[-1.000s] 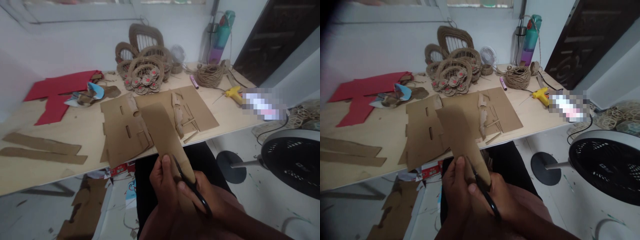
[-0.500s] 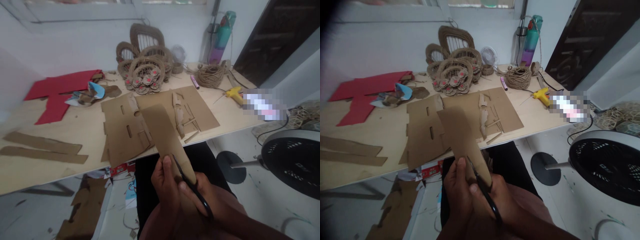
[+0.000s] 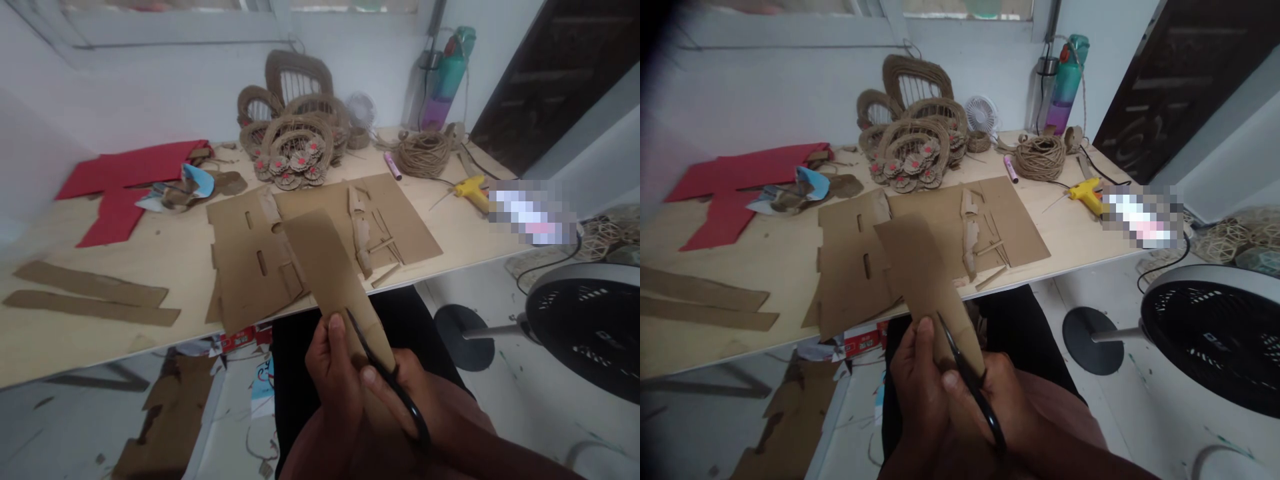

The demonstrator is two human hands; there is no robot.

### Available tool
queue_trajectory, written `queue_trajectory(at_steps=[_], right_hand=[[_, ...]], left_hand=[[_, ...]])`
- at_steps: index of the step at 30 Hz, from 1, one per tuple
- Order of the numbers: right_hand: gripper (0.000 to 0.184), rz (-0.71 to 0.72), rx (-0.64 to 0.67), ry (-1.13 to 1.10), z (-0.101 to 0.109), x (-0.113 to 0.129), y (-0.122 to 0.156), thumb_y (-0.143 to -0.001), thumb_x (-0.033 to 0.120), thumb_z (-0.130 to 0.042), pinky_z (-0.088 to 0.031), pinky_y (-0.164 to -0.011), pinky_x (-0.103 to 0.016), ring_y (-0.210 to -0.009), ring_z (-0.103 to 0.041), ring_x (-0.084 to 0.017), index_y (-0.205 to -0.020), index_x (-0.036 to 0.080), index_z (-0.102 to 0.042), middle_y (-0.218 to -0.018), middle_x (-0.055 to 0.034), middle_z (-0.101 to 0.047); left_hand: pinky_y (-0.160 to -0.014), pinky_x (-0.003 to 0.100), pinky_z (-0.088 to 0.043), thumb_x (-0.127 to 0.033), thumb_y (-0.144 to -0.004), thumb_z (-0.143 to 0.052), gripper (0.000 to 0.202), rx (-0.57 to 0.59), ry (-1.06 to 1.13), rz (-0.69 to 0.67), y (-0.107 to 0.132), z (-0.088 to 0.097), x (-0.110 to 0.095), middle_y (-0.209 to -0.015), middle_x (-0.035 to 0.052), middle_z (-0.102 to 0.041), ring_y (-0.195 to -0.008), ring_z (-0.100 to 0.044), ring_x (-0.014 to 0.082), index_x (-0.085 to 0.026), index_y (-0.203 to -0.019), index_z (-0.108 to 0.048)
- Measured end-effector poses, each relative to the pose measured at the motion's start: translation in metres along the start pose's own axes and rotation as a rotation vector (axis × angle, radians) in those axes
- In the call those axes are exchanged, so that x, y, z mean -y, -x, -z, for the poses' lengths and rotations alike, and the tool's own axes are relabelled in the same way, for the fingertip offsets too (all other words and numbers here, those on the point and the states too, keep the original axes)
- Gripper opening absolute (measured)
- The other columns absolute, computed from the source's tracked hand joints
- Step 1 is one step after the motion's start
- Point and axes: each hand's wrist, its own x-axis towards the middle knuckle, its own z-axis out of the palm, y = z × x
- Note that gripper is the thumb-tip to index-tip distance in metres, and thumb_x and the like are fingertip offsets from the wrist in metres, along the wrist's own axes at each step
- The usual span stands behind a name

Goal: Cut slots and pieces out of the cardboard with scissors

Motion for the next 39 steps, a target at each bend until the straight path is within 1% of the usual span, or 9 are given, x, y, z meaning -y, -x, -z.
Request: queue_trajectory(at_steps=[6, 12, 17, 20, 26, 31, 35, 37, 39], right_hand=[[0.035, -0.013, 0.054, -0.026, 0.007, -0.005, 0.003, -0.078, 0.056, -0.055, -0.042, -0.047, -0.024, -0.062, -0.066, -0.022, -0.101, 0.032, -0.067, -0.069, 0.0034, -0.072], [0.042, -0.055, 0.019, 0.071, -0.004, 0.001, -0.003, -0.075, 0.064, -0.051, -0.031, -0.039, -0.024, -0.055, -0.063, -0.023, -0.092, 0.029, -0.068, -0.062, 0.0013, -0.071], [0.055, 0.048, -0.03, -0.024, -0.008, 0.007, -0.008, -0.075, 0.068, -0.036, -0.021, -0.03, -0.022, -0.038, -0.044, -0.015, -0.071, 0.022, -0.065, -0.047, -0.0008, -0.058], [0.052, 0.105, 0.045, -0.12, -0.003, 0.013, -0.009, -0.077, 0.065, -0.039, -0.028, -0.031, -0.02, -0.041, -0.041, -0.013, -0.066, 0.02, -0.063, -0.051, -0.0007, -0.056], [0.05, 0.164, 0.126, -0.274, 0.0, 0.011, -0.012, -0.076, 0.065, -0.045, -0.042, -0.04, -0.021, -0.043, -0.049, -0.015, -0.077, 0.02, -0.066, -0.053, 0.0016, -0.056], [0.05, 0.03, 0.118, -0.194, 0.005, 0.007, -0.008, -0.079, 0.061, -0.051, -0.046, -0.047, -0.023, -0.061, -0.063, -0.021, -0.103, 0.019, -0.063, -0.071, -0.0017, -0.069], [0.051, 0.182, 0.127, -0.236, 0.002, 0.007, -0.016, -0.079, 0.063, -0.043, -0.043, -0.041, -0.021, -0.05, -0.057, -0.017, -0.085, 0.019, -0.068, -0.062, -0.0006, -0.065], [0.052, 0.248, 0.121, -0.282, -0.002, 0.007, -0.021, -0.078, 0.064, -0.043, -0.044, -0.041, -0.021, -0.053, -0.057, -0.017, -0.075, 0.018, -0.068, -0.064, -0.0012, -0.064], [0.051, 0.249, 0.119, -0.327, -0.003, 0.007, -0.023, -0.076, 0.064, -0.046, -0.047, -0.045, -0.021, -0.059, -0.06, -0.019, -0.075, 0.018, -0.069, -0.067, -0.0014, -0.065]], left_hand=[[-0.045, 0.02, -0.038, -0.049, -0.074, -0.063, 0.033, 0.008, 0.011, 0.07, 0.002, 0.001, 0.003, -0.057, -0.003, -0.056, -0.05, -0.046, 0.0096, -0.017, -0.068, -0.061], [-0.045, 0.019, -0.039, -0.046, -0.072, -0.065, 0.031, 0.01, 0.017, 0.096, -0.001, 0.0, -0.005, -0.057, -0.003, -0.056, -0.05, -0.046, 0.0089, -0.016, -0.067, -0.06], [-0.042, 0.018, -0.037, -0.043, -0.071, -0.066, 0.032, 0.033, -0.009, 0.107, -0.013, -0.003, -0.015, -0.051, -0.0044, -0.051, -0.047, -0.044, 0.0085, -0.017, -0.058, -0.053], [-0.04, 0.018, -0.037, -0.045, -0.072, -0.065, 0.031, 0.086, -0.034, 0.121, -0.014, -0.002, -0.014, -0.052, -0.0036, -0.053, -0.047, -0.044, 0.0091, -0.017, -0.063, -0.057], [-0.041, 0.019, -0.037, -0.045, -0.074, -0.063, 0.028, 0.129, 0.002, 0.152, -0.004, 0.002, -0.01, -0.055, -0.0037, -0.054, -0.046, -0.045, 0.009, -0.018, -0.07, -0.058], [-0.04, 0.02, -0.037, -0.045, -0.074, -0.064, 0.029, 0.121, -0.01, 0.145, -0.005, 0.0, -0.012, -0.054, -0.004, -0.053, -0.045, -0.044, 0.0094, -0.018, -0.069, -0.058], [-0.048, 0.021, -0.042, -0.042, -0.078, -0.061, 0.026, 0.073, -0.05, 0.051, -0.006, -0.002, -0.016, -0.062, -0.0013, -0.059, -0.053, -0.05, 0.0109, -0.017, -0.075, -0.062], [-0.052, 0.02, -0.043, -0.04, -0.08, -0.059, 0.024, 0.053, -0.079, -0.02, -0.005, -0.003, -0.019, -0.063, -0.0011, -0.059, -0.055, -0.05, 0.0109, -0.016, -0.076, -0.064], [-0.051, 0.019, -0.042, -0.04, -0.079, -0.06, 0.025, 0.058, -0.107, -0.059, -0.005, -0.004, -0.022, -0.06, -0.0017, -0.058, -0.054, -0.049, 0.0103, -0.016, -0.071, -0.063]])
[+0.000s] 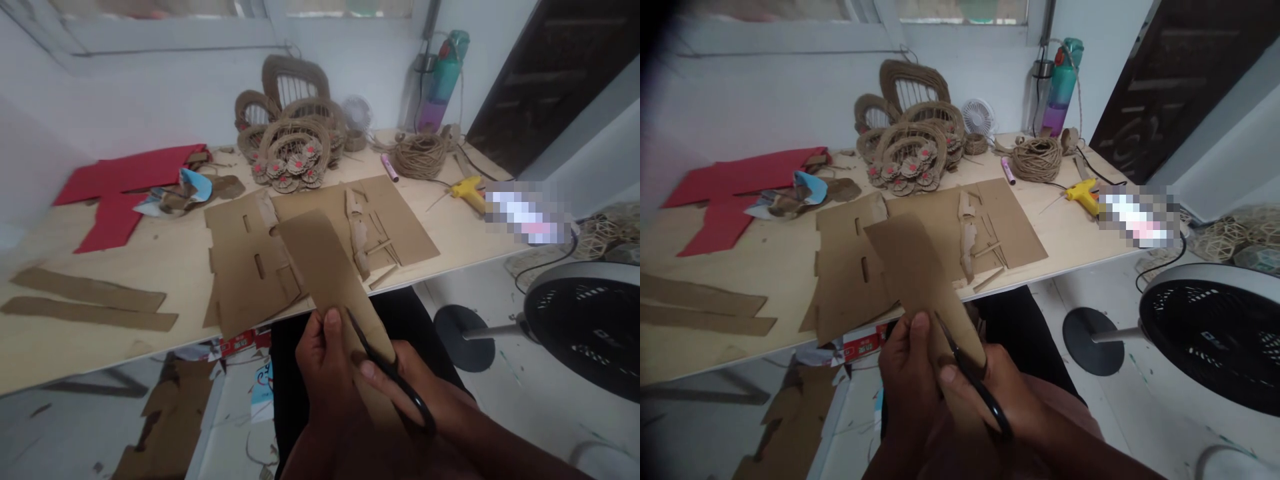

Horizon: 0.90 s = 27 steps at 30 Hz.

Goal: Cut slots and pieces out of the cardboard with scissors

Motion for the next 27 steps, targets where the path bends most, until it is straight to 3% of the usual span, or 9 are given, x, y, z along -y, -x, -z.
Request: queue_trajectory(at_steps=[6, 9, 13, 18, 24, 27], right_hand=[[0.047, -0.115, -0.017, -0.039, 0.006, 0.008, 0.01, -0.079, 0.057, -0.054, -0.053, -0.057, -0.026, -0.068, -0.065, -0.022, -0.105, 0.02, -0.067, -0.079, -0.0019, -0.071], [0.053, -0.086, -0.018, -0.036, 0.006, 0.014, 0.008, -0.077, 0.064, -0.048, -0.052, -0.055, -0.026, -0.068, -0.065, -0.023, -0.096, 0.02, -0.069, -0.08, -0.003, -0.071], [0.055, -0.028, -0.025, -0.026, 0.001, 0.018, 0.0, -0.074, 0.068, -0.044, -0.046, -0.044, -0.023, -0.056, -0.06, -0.02, -0.073, 0.019, -0.069, -0.061, -0.0019, -0.065], [0.054, -0.027, -0.064, 0.063, -0.007, 0.005, -0.002, -0.073, 0.068, -0.041, -0.038, -0.036, -0.022, -0.041, -0.05, -0.016, -0.067, 0.021, -0.066, -0.044, 0.0013, -0.054], [0.056, 0.005, -0.089, 0.057, -0.009, -0.002, 0.001, -0.072, 0.072, -0.041, -0.036, -0.034, -0.021, -0.047, -0.055, -0.017, -0.069, 0.021, -0.065, -0.059, -0.0003, -0.062], [0.056, -0.037, -0.081, 0.001, -0.01, -0.001, 0.0, -0.071, 0.073, -0.044, -0.04, -0.038, -0.022, -0.046, -0.055, -0.018, -0.077, 0.022, -0.066, -0.053, 0.0009, -0.06]], left_hand=[[-0.045, 0.018, -0.04, -0.044, -0.075, -0.062, 0.029, 0.029, 0.002, 0.061, 0.0, 0.0, -0.004, -0.056, -0.0021, -0.058, -0.05, -0.047, 0.0096, -0.016, -0.068, -0.063], [-0.045, 0.019, -0.04, -0.044, -0.075, -0.063, 0.029, 0.048, 0.037, 0.08, 0.001, 0.0, -0.004, -0.058, -0.0012, -0.059, -0.051, -0.049, 0.0101, -0.015, -0.07, -0.063], [-0.048, 0.02, -0.043, -0.042, -0.076, -0.063, 0.027, 0.048, 0.085, 0.105, 0.003, -0.001, -0.001, -0.062, -0.0003, -0.062, -0.053, -0.051, 0.011, -0.015, -0.075, -0.064], [-0.052, 0.02, -0.044, -0.043, -0.077, -0.063, 0.027, 0.02, 0.1, 0.076, 0.004, 0.001, 0.006, -0.066, -0.0005, -0.063, -0.059, -0.054, 0.0117, -0.017, -0.075, -0.064], [-0.052, 0.02, -0.044, -0.045, -0.079, -0.061, 0.027, 0.018, 0.117, 0.031, 0.006, 0.003, 0.012, -0.066, -0.0016, -0.062, -0.059, -0.053, 0.0112, -0.018, -0.077, -0.064], [-0.048, 0.02, -0.042, -0.046, -0.078, -0.062, 0.029, 0.01, 0.122, 0.043, 0.006, 0.003, 0.012, -0.063, -0.002, -0.06, -0.055, -0.05, 0.0106, -0.018, -0.075, -0.063]])
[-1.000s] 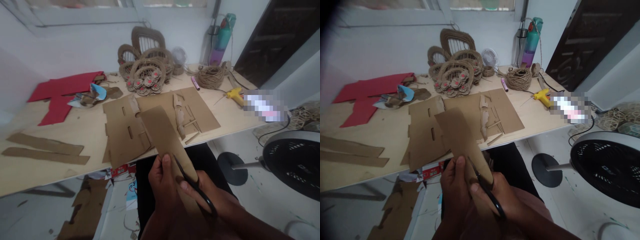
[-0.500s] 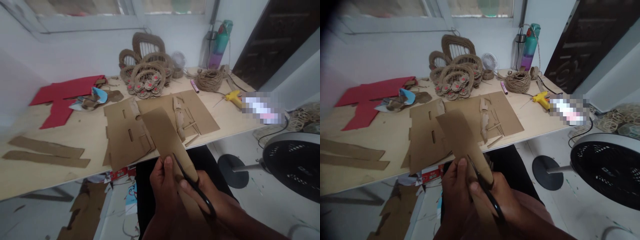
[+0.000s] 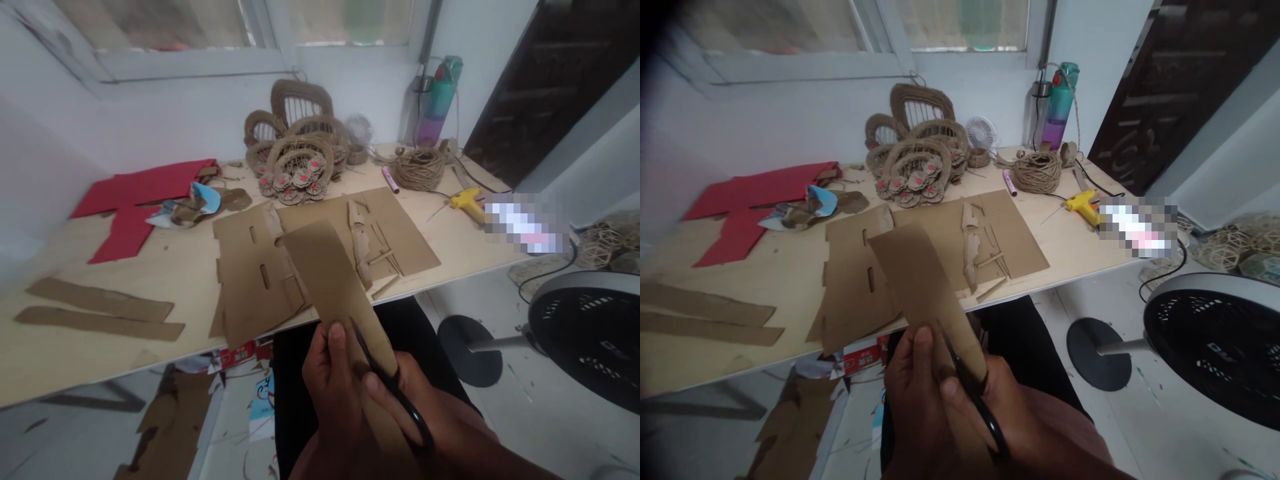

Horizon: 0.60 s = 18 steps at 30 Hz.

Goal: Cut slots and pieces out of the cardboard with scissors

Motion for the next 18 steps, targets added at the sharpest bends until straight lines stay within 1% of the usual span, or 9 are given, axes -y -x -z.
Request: queue_trajectory(at_steps=[3, 5, 7, 10, 14, 18], right_hand=[[0.056, -0.022, -0.004, -0.024, -0.0032, -0.0013, -0.0008, -0.07, 0.074, -0.045, -0.042, -0.04, -0.023, -0.046, -0.054, -0.019, -0.077, 0.023, -0.066, -0.047, 0.0023, -0.055], [0.056, -0.026, -0.01, -0.023, -0.0049, -0.0027, -0.001, -0.071, 0.074, -0.044, -0.044, -0.042, -0.023, -0.049, -0.056, -0.019, -0.075, 0.022, -0.066, -0.049, 0.0017, -0.057], [0.054, -0.037, 0.001, -0.006, -0.0055, -0.0036, -0.0008, -0.072, 0.072, -0.046, -0.046, -0.043, -0.023, -0.051, -0.058, -0.02, -0.073, 0.022, -0.066, -0.049, 0.0014, -0.057], [0.049, -0.037, 0.015, 0.025, -0.0049, -0.0034, -0.0003, -0.074, 0.068, -0.048, -0.048, -0.046, -0.024, -0.053, -0.059, -0.022, -0.071, 0.022, -0.066, -0.042, 0.0021, -0.052], [0.044, -0.035, 0.006, 0.051, -0.0035, -0.0021, 0.0005, -0.074, 0.065, -0.051, -0.047, -0.045, -0.024, -0.052, -0.059, -0.022, -0.074, 0.025, -0.067, -0.038, 0.0033, -0.047], [0.044, 0.005, -0.008, 0.062, -0.0034, -0.0029, 0.0008, -0.073, 0.066, -0.05, -0.045, -0.043, -0.025, -0.05, -0.058, -0.022, -0.07, 0.025, -0.066, -0.037, 0.0034, -0.045]], left_hand=[[-0.048, 0.019, -0.041, -0.046, -0.077, -0.062, 0.029, -0.02, -0.006, -0.004, 0.0001, 0.0, 0.0004, -0.061, -0.0024, -0.058, -0.054, -0.049, 0.0102, -0.017, -0.074, -0.062], [-0.048, 0.019, -0.041, -0.047, -0.077, -0.062, 0.029, -0.027, -0.024, -0.003, 0.0, 0.0004, 0.0014, -0.06, -0.0029, -0.057, -0.053, -0.049, 0.0102, -0.018, -0.071, -0.061], [-0.049, 0.02, -0.042, -0.048, -0.076, -0.062, 0.029, -0.03, -0.035, 0.002, -0.0003, 0.0009, 0.0029, -0.061, -0.0028, -0.059, -0.055, -0.05, 0.0109, -0.019, -0.072, -0.062], [-0.052, 0.021, -0.043, -0.048, -0.076, -0.062, 0.029, -0.036, -0.05, -0.007, -0.0007, 0.0015, 0.0041, -0.065, -0.0023, -0.061, -0.058, -0.052, 0.0119, -0.019, -0.074, -0.063], [-0.049, 0.021, -0.041, -0.05, -0.075, -0.061, 0.032, -0.027, -0.063, 0.005, -0.0005, 0.0024, 0.0051, -0.062, -0.0024, -0.058, -0.055, -0.05, 0.0116, -0.019, -0.072, -0.062], [-0.048, 0.021, -0.041, -0.051, -0.074, -0.062, 0.033, -0.027, -0.055, 0.036, 0.0003, 0.0024, 0.0071, -0.06, -0.0024, -0.057, -0.052, -0.049, 0.0111, -0.019, -0.07, -0.061]])
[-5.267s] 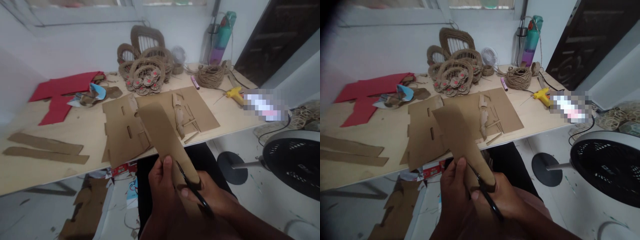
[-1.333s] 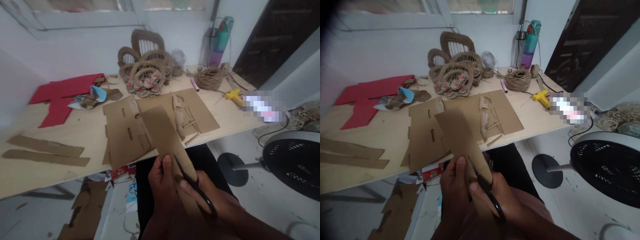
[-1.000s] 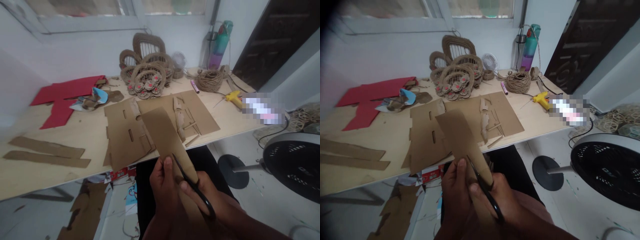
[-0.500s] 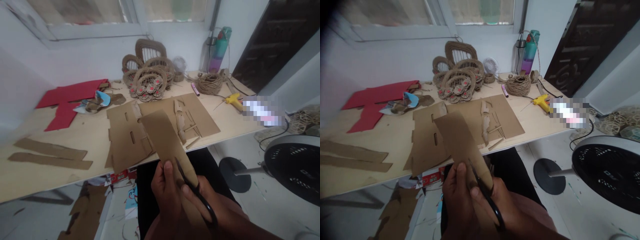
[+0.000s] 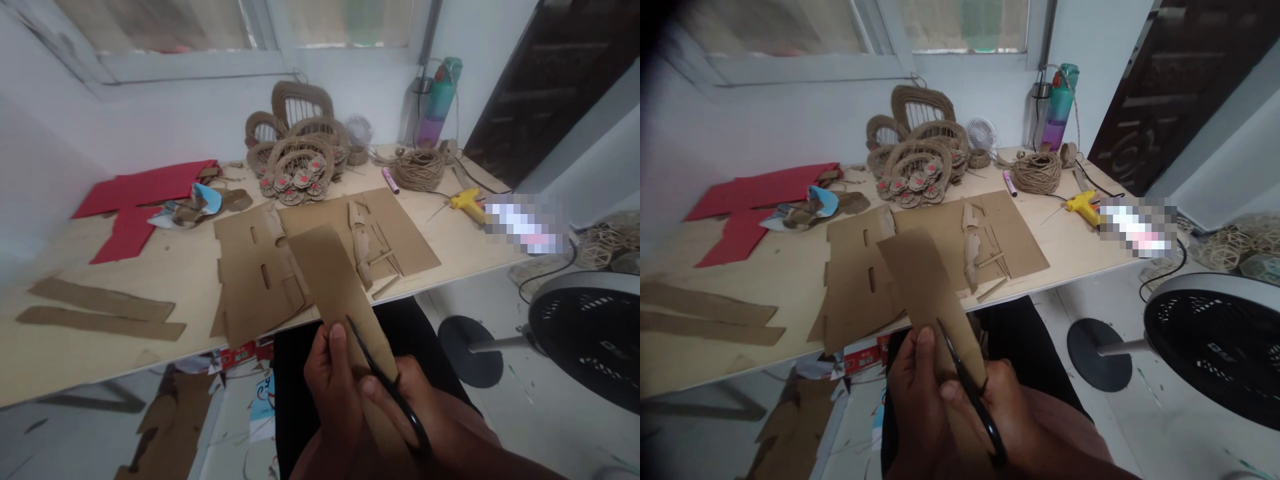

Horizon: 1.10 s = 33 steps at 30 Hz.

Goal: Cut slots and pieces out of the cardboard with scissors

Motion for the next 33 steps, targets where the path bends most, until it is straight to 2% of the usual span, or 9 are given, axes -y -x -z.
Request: queue_trajectory(at_steps=[6, 10, 14, 17, 19, 22, 27, 30, 33], right_hand=[[0.044, 0.016, -0.001, 0.069, 0.001, -0.002, -0.001, -0.072, 0.065, -0.05, -0.043, -0.041, -0.024, -0.05, -0.057, -0.022, -0.065, 0.024, -0.065, -0.04, 0.002, -0.048], [0.049, 0.045, -0.016, 0.081, 0.002, 0.0, 0.002, -0.076, 0.066, -0.042, -0.044, -0.042, -0.024, -0.051, -0.056, -0.021, -0.064, 0.023, -0.064, -0.041, 0.001, -0.048], [0.044, 0.039, -0.006, 0.068, 0.005, 0.006, 0.005, -0.077, 0.058, -0.044, -0.042, -0.041, -0.023, -0.044, -0.05, -0.017, -0.062, 0.022, -0.064, -0.048, 0.0006, -0.054], [0.044, 0.049, 0.043, 0.011, 0.013, 0.017, 0.006, -0.079, 0.056, -0.043, -0.041, -0.041, -0.023, -0.043, -0.046, -0.014, -0.063, 0.021, -0.064, -0.052, 0.0003, -0.055], [0.041, 0.044, 0.097, -0.045, 0.021, 0.026, 0.007, -0.08, 0.055, -0.046, -0.042, -0.043, -0.022, -0.047, -0.049, -0.015, -0.07, 0.021, -0.067, -0.056, 0.0004, -0.058], [0.034, 0.039, 0.16, -0.118, 0.028, 0.032, 0.006, -0.082, 0.049, -0.05, -0.045, -0.05, -0.022, -0.057, -0.056, -0.017, -0.081, 0.021, -0.068, -0.064, 0.0004, -0.062], [0.028, 0.003, 0.209, -0.115, 0.025, 0.02, 0.001, -0.08, 0.04, -0.056, -0.049, -0.064, -0.026, -0.082, -0.061, -0.024, -0.085, 0.015, -0.067, -0.084, -0.004, -0.066], [0.026, 0.026, 0.227, -0.158, 0.019, 0.009, -0.002, -0.078, 0.037, -0.055, -0.049, -0.063, -0.027, -0.08, -0.06, -0.024, -0.086, 0.014, -0.067, -0.081, -0.0042, -0.066], [0.028, 0.056, 0.168, -0.227, 0.013, 0.001, -0.001, -0.077, 0.041, -0.057, -0.05, -0.06, -0.026, -0.078, -0.062, -0.024, -0.09, 0.019, -0.069, -0.081, -0.003, -0.067]], left_hand=[[-0.048, 0.02, -0.043, -0.049, -0.071, -0.066, 0.032, -0.018, 0.088, 0.035, -0.009, -0.003, -0.015, -0.061, -0.0014, -0.062, -0.053, -0.053, 0.0115, -0.018, -0.071, -0.063], [-0.052, 0.019, -0.044, -0.045, -0.074, -0.065, 0.029, 0.074, -0.014, -0.04, -0.023, -0.002, -0.025, -0.061, -0.0012, -0.063, -0.056, -0.053, 0.0113, -0.017, -0.071, -0.065], [-0.062, 0.021, -0.046, -0.044, -0.077, -0.062, 0.028, 0.056, -0.038, -0.112, -0.026, -0.001, -0.019, -0.073, 0.0012, -0.068, -0.068, -0.058, 0.0135, -0.017, -0.078, -0.067], [-0.058, 0.021, -0.046, -0.045, -0.077, -0.062, 0.028, 0.027, -0.031, -0.097, -0.024, -0.002, -0.015, -0.069, 0.0, -0.066, -0.064, -0.057, 0.013, -0.017, -0.075, -0.066], [-0.054, 0.02, -0.045, -0.046, -0.076, -0.062, 0.029, -0.001, -0.012, -0.078, -0.023, -0.002, -0.013, -0.066, -0.0009, -0.065, -0.06, -0.056, 0.012, -0.018, -0.073, -0.066], [-0.056, 0.019, -0.045, -0.046, -0.075, -0.063, 0.029, -0.014, -0.006, -0.119, -0.025, -0.002, -0.014, -0.067, -0.0007, -0.066, -0.062, -0.056, 0.0116, -0.018, -0.073, -0.066], [-0.057, 0.019, -0.046, -0.045, -0.076, -0.063, 0.029, -0.002, -0.002, -0.133, -0.027, -0.003, -0.018, -0.067, -0.0001, -0.067, -0.064, -0.057, 0.0117, -0.016, -0.071, -0.067], [-0.055, 0.018, -0.045, -0.044, -0.076, -0.063, 0.028, 0.006, -0.009, -0.125, -0.026, -0.004, -0.02, -0.066, -0.0005, -0.066, -0.062, -0.056, 0.011, -0.016, -0.07, -0.066], [-0.048, 0.017, -0.042, -0.045, -0.074, -0.064, 0.031, -0.005, -0.046, -0.11, -0.024, -0.006, -0.022, -0.056, -0.002, -0.06, -0.053, -0.05, 0.0096, -0.016, -0.064, -0.063]])
